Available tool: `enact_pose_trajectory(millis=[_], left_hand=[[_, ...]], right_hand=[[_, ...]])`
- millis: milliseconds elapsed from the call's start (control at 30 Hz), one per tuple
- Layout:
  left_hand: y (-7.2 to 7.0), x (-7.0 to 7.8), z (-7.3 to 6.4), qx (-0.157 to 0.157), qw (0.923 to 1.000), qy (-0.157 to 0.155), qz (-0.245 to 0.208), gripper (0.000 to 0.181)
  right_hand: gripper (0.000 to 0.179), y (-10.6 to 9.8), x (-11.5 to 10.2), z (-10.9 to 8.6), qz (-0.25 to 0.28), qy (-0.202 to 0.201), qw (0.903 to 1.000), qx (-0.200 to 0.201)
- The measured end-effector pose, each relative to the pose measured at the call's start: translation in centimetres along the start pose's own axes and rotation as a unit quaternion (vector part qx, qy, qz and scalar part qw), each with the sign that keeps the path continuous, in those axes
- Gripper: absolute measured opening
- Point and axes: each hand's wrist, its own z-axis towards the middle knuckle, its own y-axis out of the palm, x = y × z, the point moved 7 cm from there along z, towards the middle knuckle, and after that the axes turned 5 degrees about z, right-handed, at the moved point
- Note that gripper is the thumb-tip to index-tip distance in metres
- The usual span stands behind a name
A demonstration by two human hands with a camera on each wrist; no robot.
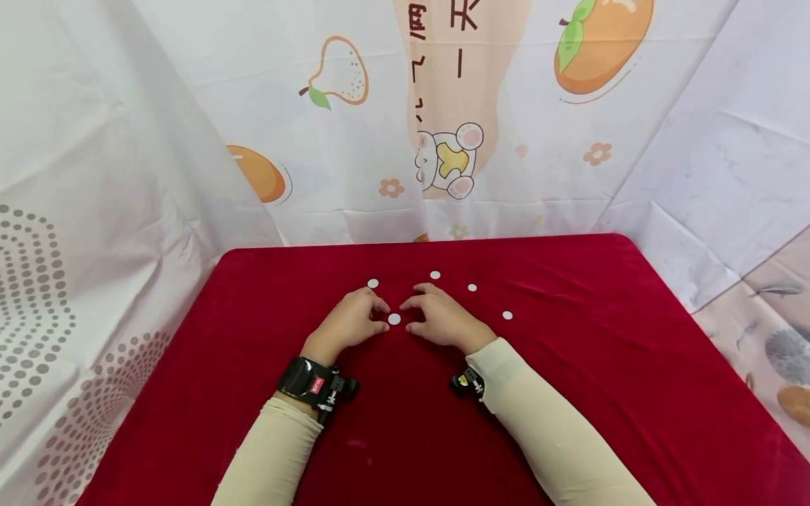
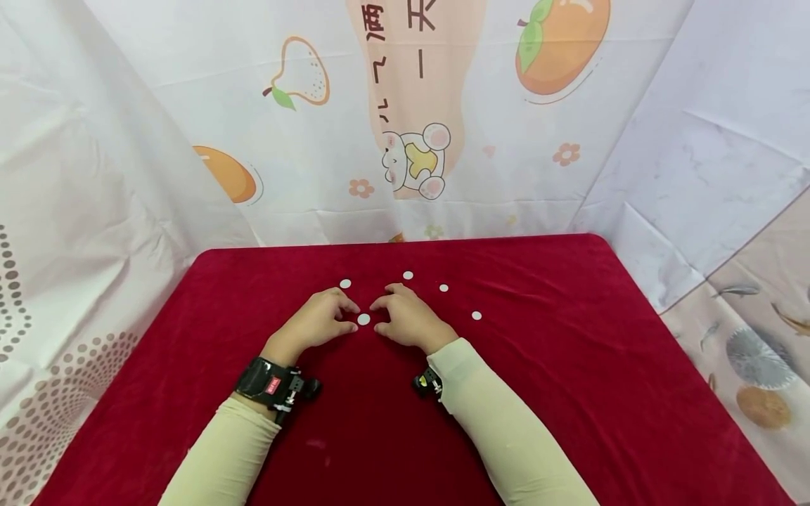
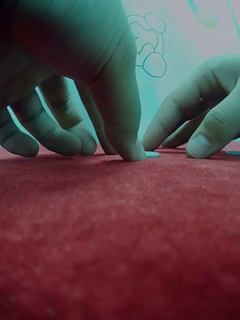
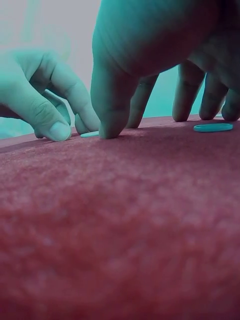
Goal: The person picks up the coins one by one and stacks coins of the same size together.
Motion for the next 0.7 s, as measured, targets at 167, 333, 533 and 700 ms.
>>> enact_pose_trajectory(millis=[167,333,533,700], left_hand=[[-0.03,0.0,-0.1,0.003,1.0,0.004,-0.004,0.023],[0.08,0.21,-0.18,-0.003,0.9999,0.009,-0.009,0.018],[0.04,0.5,-0.17,-0.001,0.9999,0.013,-0.005,0.018],[0.14,0.78,-0.19,-0.003,0.9998,0.021,-0.005,0.017]], right_hand=[[0.032,-0.04,-0.28,-0.01,0.006,-0.006,0.9999,0.007],[0.03,0.08,-0.31,0.05,0.008,-0.01,0.9999,0.007],[0.028,-0.04,-0.24,0.09,0.014,-0.014,0.9997,0.014],[0.025,-0.08,-0.29,0.14,0.018,-0.012,0.9996,0.019]])
